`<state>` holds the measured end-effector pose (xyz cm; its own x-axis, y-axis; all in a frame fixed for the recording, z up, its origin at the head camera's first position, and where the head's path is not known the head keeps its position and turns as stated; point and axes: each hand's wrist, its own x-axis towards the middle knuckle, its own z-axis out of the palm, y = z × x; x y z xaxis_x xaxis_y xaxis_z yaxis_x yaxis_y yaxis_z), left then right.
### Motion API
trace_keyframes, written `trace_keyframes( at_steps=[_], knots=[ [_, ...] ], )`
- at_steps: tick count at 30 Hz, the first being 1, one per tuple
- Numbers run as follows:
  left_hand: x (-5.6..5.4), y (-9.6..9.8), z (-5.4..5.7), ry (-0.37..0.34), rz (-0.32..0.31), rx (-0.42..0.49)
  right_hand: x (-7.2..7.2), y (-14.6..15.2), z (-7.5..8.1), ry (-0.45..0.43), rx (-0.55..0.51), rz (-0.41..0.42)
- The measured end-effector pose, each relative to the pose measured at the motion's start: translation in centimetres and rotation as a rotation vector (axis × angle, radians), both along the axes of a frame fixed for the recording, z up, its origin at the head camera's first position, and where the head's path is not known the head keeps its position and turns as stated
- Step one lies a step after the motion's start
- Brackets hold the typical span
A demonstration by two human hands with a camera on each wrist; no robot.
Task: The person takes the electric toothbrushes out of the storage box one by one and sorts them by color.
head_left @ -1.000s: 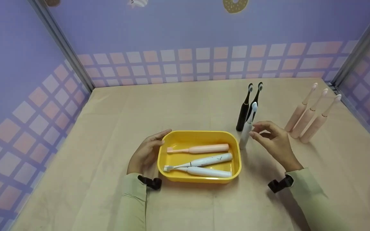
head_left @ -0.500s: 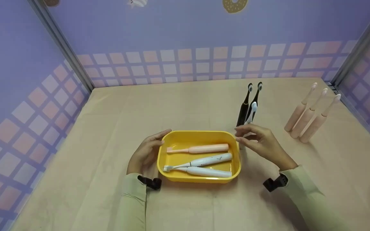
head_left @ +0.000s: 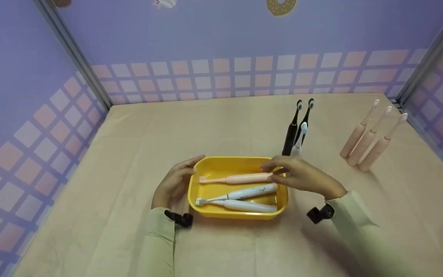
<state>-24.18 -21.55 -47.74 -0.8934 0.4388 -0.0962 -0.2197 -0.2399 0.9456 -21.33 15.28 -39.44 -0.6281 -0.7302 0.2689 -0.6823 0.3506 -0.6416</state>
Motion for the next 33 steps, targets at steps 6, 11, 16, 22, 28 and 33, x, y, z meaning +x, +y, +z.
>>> trace_keyframes(
  at_steps=[6, 11, 16, 22, 28, 33],
  knots=[
    [0.0, 0.0, 0.0, -0.011, -0.004, 0.008, -0.3, -1.2, 1.0, -0.055, 0.144, 0.086],
    [-0.1, -0.1, 0.1, 0.008, -0.014, -0.012, -0.4, -2.0, 1.8, -0.098, 0.222, 0.105],
    [0.0, -0.1, 0.2, 0.019, -0.012, -0.025, -0.9, -2.8, 2.0, -0.126, 0.279, 0.122],
    [0.0, -0.2, 0.1, 0.011, -0.022, -0.004, -1.5, -3.7, 1.7, -0.141, 0.336, 0.124],
    [0.0, -0.1, 0.1, 0.014, -0.014, -0.011, -2.2, -4.7, 1.6, -0.208, 0.379, 0.123],
    [0.0, -0.1, 0.1, 0.015, -0.006, -0.015, -2.7, -5.6, 1.3, -0.22, 0.459, 0.118]
  ],
)
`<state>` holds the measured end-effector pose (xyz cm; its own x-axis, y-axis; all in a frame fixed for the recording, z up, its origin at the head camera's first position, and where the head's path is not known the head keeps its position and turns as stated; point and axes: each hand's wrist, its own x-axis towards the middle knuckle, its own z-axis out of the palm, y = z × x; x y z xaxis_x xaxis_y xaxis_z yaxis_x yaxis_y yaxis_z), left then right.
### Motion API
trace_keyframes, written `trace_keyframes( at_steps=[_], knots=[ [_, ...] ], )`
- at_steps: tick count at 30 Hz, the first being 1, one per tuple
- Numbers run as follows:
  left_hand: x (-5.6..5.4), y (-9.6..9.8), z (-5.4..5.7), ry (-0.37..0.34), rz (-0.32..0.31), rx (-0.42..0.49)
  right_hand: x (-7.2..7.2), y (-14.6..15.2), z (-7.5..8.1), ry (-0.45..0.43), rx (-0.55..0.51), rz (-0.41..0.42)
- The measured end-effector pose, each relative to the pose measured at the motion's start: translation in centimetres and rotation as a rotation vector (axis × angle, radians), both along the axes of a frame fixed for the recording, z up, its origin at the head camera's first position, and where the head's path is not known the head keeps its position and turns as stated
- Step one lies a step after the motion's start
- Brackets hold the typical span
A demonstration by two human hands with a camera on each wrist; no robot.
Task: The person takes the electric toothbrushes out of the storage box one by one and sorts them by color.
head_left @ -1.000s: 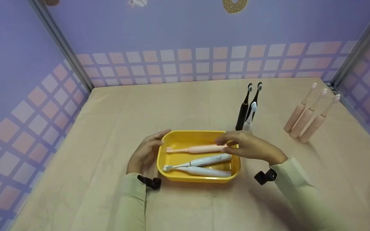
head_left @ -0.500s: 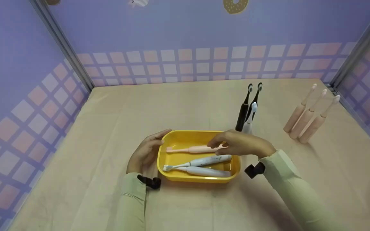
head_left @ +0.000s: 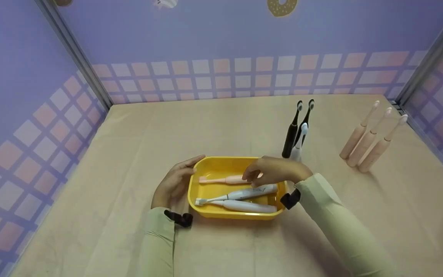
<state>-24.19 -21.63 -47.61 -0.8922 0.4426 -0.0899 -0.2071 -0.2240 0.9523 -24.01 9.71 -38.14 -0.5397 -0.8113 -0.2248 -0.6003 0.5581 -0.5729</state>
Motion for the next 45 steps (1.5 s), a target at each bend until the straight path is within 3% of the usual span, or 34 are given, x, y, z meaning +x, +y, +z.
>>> trace_keyframes(
  at_steps=[16, 27, 38, 45],
  knots=[
    [0.0, -0.2, 0.0, 0.004, -0.009, -0.031, -0.7, -2.1, -1.5, -0.061, 0.182, -0.041],
    [0.2, -0.2, 0.0, -0.013, -0.011, -0.004, -0.6, -2.9, -1.9, -0.102, 0.232, -0.064],
    [0.1, -0.1, 0.2, -0.025, -0.007, 0.006, -0.7, -3.3, -2.4, -0.063, 0.254, 0.031],
    [0.1, -0.1, 0.1, -0.024, -0.018, 0.007, -0.4, -3.6, -2.9, 0.0, 0.265, 0.001]
  ],
)
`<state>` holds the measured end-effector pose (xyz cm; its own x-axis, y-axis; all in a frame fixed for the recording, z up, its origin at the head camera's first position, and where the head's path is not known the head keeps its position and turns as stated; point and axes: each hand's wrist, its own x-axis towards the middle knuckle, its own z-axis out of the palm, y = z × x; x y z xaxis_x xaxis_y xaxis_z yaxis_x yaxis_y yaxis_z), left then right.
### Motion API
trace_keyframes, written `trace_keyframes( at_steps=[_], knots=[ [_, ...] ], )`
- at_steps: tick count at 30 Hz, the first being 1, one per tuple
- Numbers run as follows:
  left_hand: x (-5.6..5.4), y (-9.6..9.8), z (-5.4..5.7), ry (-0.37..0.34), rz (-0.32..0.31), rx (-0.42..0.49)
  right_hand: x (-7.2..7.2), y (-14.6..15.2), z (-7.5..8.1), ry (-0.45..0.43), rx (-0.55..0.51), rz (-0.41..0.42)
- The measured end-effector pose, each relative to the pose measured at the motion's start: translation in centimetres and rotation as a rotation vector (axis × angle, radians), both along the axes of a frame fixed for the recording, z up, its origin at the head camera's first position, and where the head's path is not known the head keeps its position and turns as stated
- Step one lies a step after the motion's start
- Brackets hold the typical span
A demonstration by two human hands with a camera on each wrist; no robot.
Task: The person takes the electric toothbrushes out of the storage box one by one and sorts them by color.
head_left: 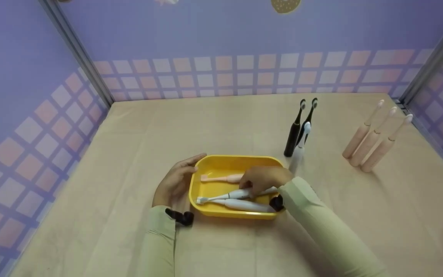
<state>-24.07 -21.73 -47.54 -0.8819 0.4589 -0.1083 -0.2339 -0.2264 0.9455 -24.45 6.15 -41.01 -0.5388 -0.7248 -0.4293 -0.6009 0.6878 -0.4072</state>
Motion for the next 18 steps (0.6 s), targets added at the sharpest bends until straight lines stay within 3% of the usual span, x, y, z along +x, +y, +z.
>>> trace_keyframes(
  at_steps=[4, 18],
  knots=[
    [-0.06, 0.05, -0.03, -0.003, 0.002, 0.004, 0.09, -0.11, -0.15, 0.031, -0.009, 0.029],
    [-0.03, 0.12, 0.08, 0.0, 0.007, 0.009, 0.45, -0.29, -0.05, 0.015, -0.01, -0.091]
  ],
)
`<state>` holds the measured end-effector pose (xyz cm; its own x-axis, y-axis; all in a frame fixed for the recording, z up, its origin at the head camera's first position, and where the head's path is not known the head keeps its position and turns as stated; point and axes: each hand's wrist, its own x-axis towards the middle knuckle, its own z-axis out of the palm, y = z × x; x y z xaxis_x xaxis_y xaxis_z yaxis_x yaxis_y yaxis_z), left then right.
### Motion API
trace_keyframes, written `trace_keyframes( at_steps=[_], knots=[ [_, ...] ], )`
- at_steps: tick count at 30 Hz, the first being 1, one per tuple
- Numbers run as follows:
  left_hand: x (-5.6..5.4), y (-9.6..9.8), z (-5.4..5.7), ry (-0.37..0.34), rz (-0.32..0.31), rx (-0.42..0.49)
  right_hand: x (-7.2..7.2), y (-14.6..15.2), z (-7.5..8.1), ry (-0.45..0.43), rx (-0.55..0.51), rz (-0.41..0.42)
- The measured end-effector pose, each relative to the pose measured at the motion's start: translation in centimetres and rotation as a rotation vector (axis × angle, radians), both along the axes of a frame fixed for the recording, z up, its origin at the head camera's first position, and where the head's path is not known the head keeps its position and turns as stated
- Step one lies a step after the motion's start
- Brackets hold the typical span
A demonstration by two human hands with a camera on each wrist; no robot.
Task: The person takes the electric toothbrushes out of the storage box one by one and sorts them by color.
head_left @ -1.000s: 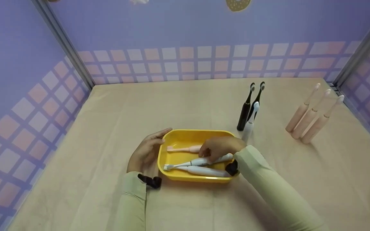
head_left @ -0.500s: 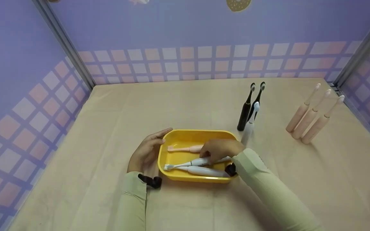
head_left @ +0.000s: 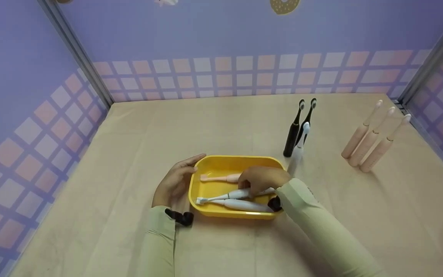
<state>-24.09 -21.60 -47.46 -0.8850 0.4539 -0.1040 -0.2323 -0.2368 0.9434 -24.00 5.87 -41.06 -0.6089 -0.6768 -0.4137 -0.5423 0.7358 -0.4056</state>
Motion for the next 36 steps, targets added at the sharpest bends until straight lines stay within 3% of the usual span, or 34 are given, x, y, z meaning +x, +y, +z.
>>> trace_keyframes(
  at_steps=[23, 30, 36],
  knots=[
    [0.1, -0.1, -0.1, -0.02, 0.003, 0.007, -0.2, 0.6, 0.3, 0.009, 0.006, 0.05],
    [0.1, -0.1, -0.1, -0.02, -0.004, 0.003, -0.2, 0.9, 0.4, 0.022, -0.028, 0.054],
    [0.0, 0.0, -0.1, -0.003, 0.005, -0.012, -0.3, 1.2, 0.6, 0.07, -0.085, 0.103]
  ],
)
